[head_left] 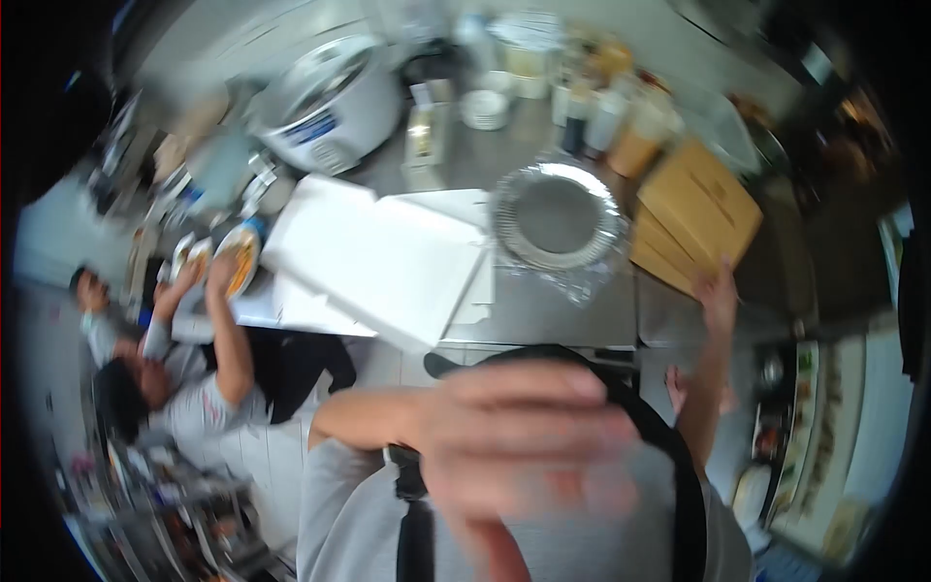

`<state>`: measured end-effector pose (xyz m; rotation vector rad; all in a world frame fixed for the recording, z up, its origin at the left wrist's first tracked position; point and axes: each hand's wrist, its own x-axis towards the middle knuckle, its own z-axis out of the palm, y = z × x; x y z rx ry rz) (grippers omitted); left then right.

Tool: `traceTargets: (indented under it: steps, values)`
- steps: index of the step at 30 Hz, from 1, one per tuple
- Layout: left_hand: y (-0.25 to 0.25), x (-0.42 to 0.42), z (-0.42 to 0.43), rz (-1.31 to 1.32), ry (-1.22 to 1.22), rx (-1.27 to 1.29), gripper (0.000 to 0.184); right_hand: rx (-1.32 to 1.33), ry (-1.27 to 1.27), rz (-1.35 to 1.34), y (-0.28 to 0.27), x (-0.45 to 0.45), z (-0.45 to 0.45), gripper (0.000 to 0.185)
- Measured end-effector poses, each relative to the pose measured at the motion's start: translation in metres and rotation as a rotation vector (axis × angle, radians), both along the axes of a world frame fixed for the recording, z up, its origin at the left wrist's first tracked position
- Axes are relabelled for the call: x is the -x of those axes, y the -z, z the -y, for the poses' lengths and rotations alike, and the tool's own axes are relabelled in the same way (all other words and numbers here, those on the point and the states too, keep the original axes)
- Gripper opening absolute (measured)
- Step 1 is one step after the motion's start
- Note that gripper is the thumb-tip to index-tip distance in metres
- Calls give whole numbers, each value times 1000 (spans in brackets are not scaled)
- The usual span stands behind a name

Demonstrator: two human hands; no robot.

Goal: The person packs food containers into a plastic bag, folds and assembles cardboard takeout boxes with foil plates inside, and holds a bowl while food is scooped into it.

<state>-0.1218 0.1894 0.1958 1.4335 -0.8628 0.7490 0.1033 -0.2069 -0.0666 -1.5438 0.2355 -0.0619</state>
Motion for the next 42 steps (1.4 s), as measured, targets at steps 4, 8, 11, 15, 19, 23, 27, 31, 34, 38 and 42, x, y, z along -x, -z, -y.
traceTargets:
  steps: [4, 8, 11, 15, 19, 23, 27, 31, 34, 38, 42]
  values:
    - [-19, 30, 55, 120, -238, 493, 25, 207, 32, -114, -23, -17, 21, 65]
    - [-22, 42, 57, 165, -151, 391, 26, 814, 231, -68, -39, -43, 79, 85]
    - [-25, 52, 55, 168, -214, 329, 26, 757, 399, 193, -98, -35, 23, 74]
    - [-23, 71, 44, 197, -360, 260, 27, 605, 256, 550, -133, -34, -66, 54]
    - [-26, 109, 22, 175, -588, 102, 27, 598, -104, 996, -97, -37, -174, 40]
    - [-33, 174, -7, 153, -943, -106, 28, 96, -654, 517, -94, 93, -322, 36]
    - [-51, 261, -35, 155, -1523, -383, 29, 253, -1081, 484, -101, 207, -404, 30]
    - [-49, 342, -62, 484, -1923, -530, 26, 229, -1489, 612, -100, 298, -463, 24]
    - [-48, 387, -67, 548, -2094, -634, 31, 161, -1681, 730, -96, 360, -495, 23]
    - [-56, 439, -70, 630, -2195, -756, 28, 46, -1929, 663, -83, 432, -523, 22]
    - [-63, 489, -60, 573, -2261, -890, 19, 62, -2076, 636, -80, 477, -550, 22]
